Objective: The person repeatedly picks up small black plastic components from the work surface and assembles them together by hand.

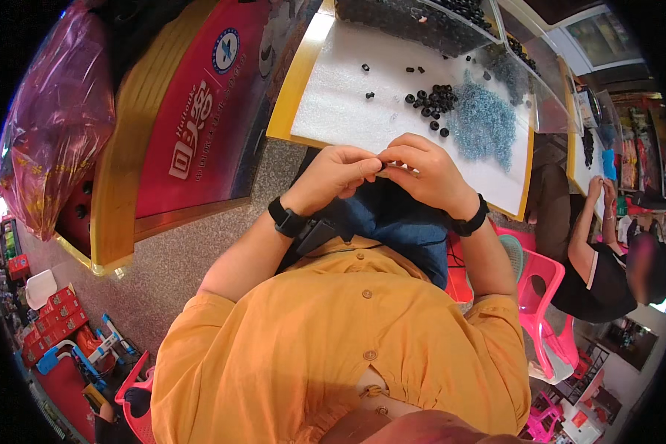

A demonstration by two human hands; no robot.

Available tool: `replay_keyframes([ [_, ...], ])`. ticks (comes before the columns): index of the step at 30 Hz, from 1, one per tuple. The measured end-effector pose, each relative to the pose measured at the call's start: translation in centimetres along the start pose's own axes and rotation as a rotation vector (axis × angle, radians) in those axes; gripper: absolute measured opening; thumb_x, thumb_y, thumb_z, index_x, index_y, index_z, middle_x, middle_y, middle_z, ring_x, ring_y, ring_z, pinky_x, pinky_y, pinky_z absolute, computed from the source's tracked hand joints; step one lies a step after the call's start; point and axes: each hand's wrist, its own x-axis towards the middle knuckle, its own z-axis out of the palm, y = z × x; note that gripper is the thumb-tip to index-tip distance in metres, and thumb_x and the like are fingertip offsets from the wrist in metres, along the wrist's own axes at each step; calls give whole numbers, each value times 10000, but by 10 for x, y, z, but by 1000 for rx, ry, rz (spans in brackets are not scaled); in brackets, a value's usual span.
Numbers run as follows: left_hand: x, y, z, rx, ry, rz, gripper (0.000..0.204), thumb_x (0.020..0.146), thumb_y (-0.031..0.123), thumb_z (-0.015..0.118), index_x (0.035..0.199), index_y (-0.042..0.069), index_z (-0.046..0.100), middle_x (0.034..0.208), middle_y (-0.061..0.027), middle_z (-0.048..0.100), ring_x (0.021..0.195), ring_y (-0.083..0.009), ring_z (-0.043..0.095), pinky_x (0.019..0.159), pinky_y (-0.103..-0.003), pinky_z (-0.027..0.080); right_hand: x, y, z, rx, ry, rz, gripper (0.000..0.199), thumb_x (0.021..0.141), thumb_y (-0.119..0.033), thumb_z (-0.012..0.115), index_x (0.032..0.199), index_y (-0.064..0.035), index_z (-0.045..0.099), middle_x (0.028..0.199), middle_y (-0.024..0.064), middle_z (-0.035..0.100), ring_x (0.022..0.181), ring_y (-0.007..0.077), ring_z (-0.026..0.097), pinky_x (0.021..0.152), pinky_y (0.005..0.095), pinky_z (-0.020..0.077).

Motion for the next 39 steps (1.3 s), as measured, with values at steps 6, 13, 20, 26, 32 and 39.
replay_keyframes([
  [6,0,4,7,58,57,152,251,924,156,668,1153,53,669,830,23,626,609,-32,494,500,-183,394,5,47,5,-94,231,239,175,869,-137,660,1017,-45,682,901,131,639,759,276,633,654,347,515],
  [13,1,-4,8,221,109,304,274,899,124,693,1168,70,681,839,43,592,636,-31,496,547,-182,409,13,61,31,-384,342,227,106,851,-130,657,939,-83,693,890,147,631,790,343,628,696,412,511],
  [20,-1,-4,10,298,113,427,267,912,117,676,1172,57,678,847,38,594,652,-39,503,560,-188,419,-6,9,17,236,331,325,145,853,-30,672,991,-29,716,872,81,672,761,194,634,663,286,495],
  [26,-1,-7,14,230,98,391,288,907,124,676,1177,25,668,863,17,632,681,-39,543,577,-191,439,-17,-8,20,72,334,61,185,822,12,695,999,-39,715,896,106,669,791,225,654,673,290,517],
  [32,-4,-6,13,239,57,341,273,929,116,653,1185,21,656,885,12,646,675,-52,544,583,-203,452,-21,-10,21,35,315,7,212,829,3,696,1035,-46,714,922,110,654,787,240,645,670,296,520],
  [39,-7,-1,18,-47,52,298,289,926,173,672,1164,9,668,795,7,629,636,-61,547,559,-204,440,-24,-8,29,-40,313,-39,311,824,-2,709,1131,-53,688,986,126,637,791,251,636,667,300,519],
])
